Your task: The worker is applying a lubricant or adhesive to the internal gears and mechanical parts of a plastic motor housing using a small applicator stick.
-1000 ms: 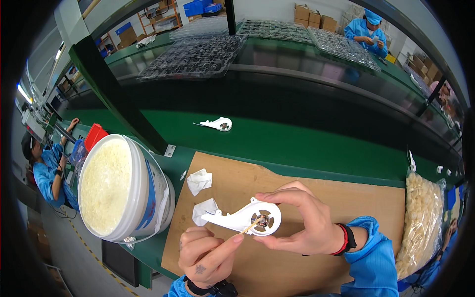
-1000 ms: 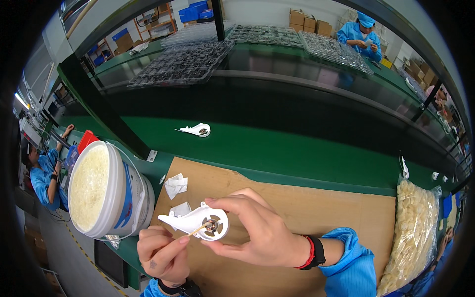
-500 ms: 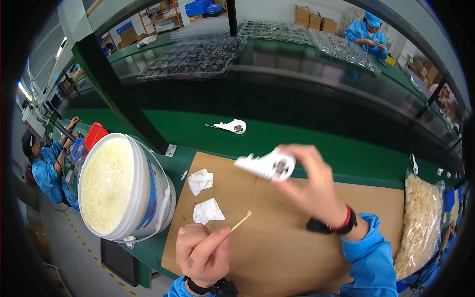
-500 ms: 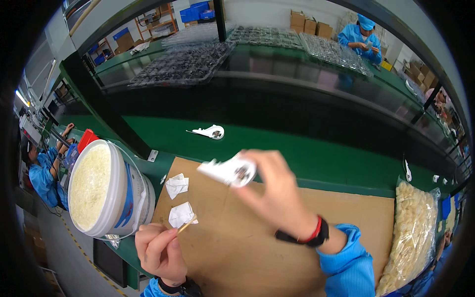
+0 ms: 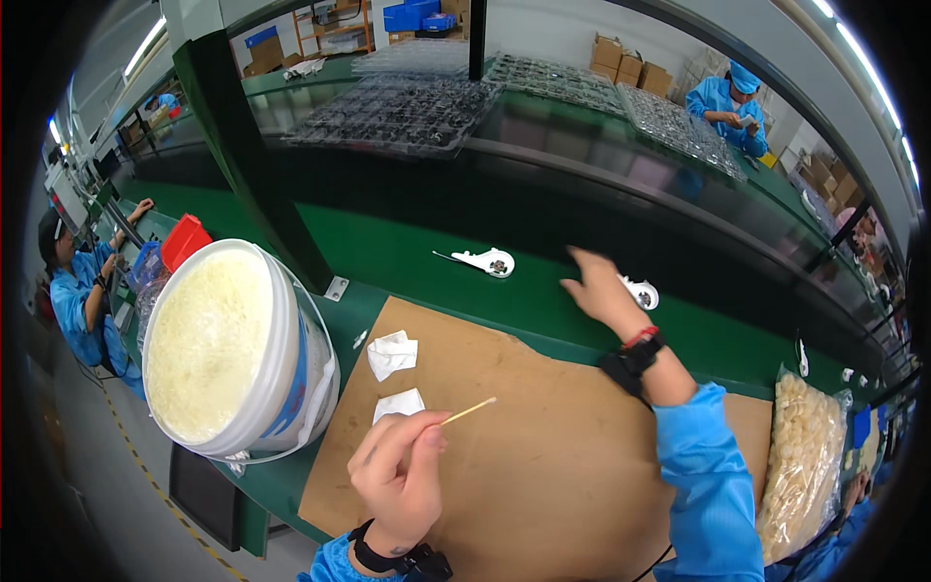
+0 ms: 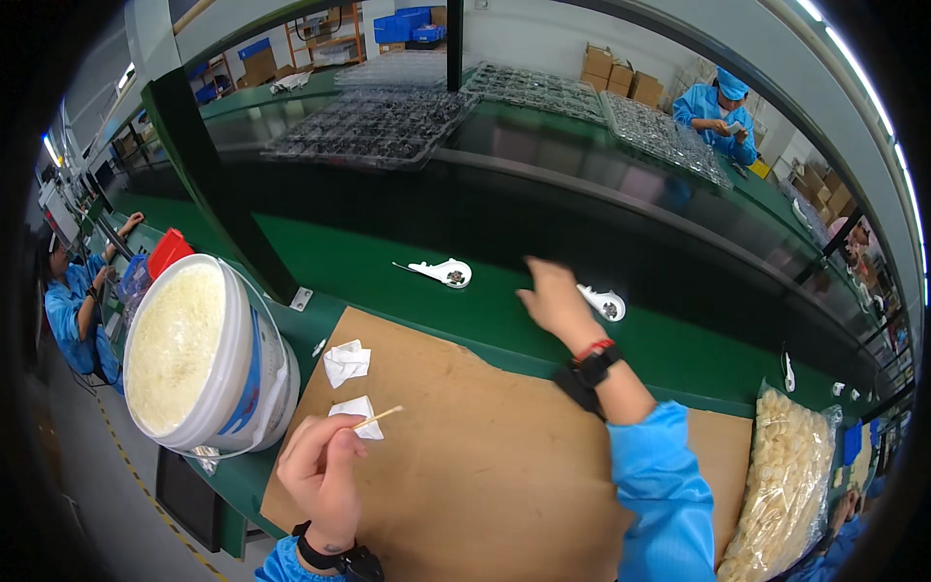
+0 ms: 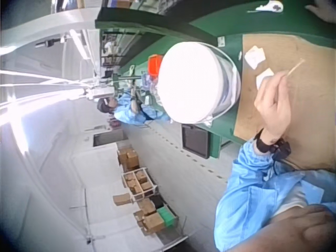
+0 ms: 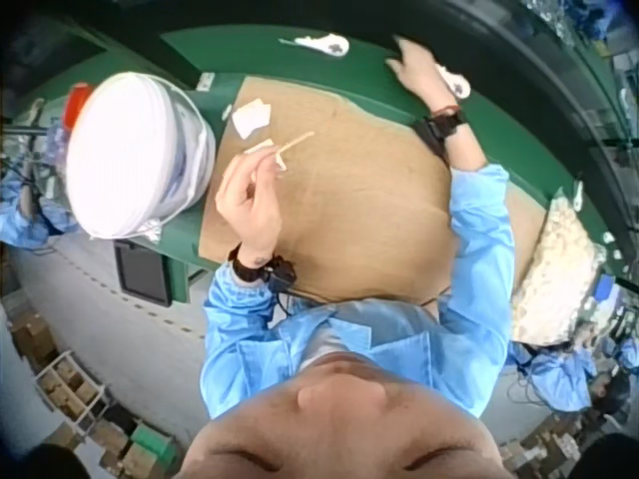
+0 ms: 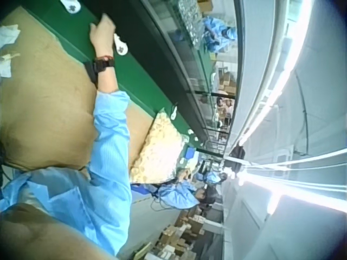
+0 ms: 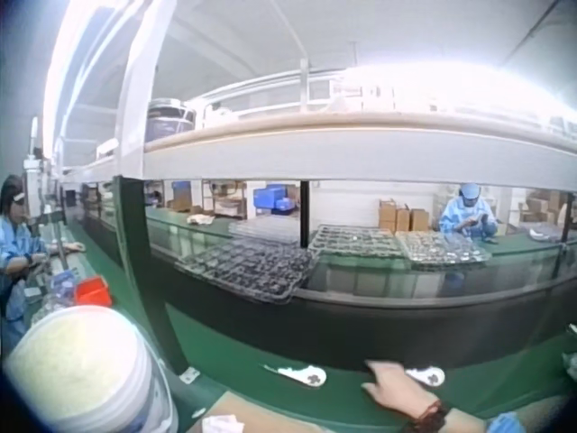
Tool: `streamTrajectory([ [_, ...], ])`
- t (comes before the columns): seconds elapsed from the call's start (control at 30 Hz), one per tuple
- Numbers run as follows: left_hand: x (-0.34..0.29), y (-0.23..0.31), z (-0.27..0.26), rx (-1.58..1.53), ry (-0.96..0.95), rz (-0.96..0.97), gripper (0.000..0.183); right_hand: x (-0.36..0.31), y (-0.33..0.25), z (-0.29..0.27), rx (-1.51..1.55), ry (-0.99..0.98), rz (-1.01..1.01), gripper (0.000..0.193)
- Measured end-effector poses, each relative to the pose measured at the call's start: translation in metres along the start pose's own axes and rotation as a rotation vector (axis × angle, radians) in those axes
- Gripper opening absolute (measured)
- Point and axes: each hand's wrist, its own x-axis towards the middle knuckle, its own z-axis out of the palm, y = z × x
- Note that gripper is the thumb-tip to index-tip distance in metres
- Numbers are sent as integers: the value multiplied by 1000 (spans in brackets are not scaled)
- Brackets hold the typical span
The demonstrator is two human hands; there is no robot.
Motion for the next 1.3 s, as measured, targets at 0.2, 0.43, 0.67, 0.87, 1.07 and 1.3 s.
streamTrajectory([
  [0.2, -1, -13, 12, -15, -17, -26, 7, 37, -41, 38, 209, -161, -44, 60],
  [0.43, -1, -10, 6, 50, -15, 77, 9, -14, -96, -9, 466, -6, -49, 47],
  [0.67, -1, 0, 7, 152, -1, 272, 13, -97, -173, -94, 493, 112, -230, 55],
  [0.87, -6, 0, 9, 168, -48, 350, 20, -107, -179, -102, 481, 150, -283, 57],
  [1.07, -8, -2, 10, 149, -72, 380, 15, -110, -180, -100, 483, 187, -288, 55],
  [1.3, -5, -3, 11, 136, -99, 387, 19, -109, -181, -101, 508, 182, -282, 54],
])
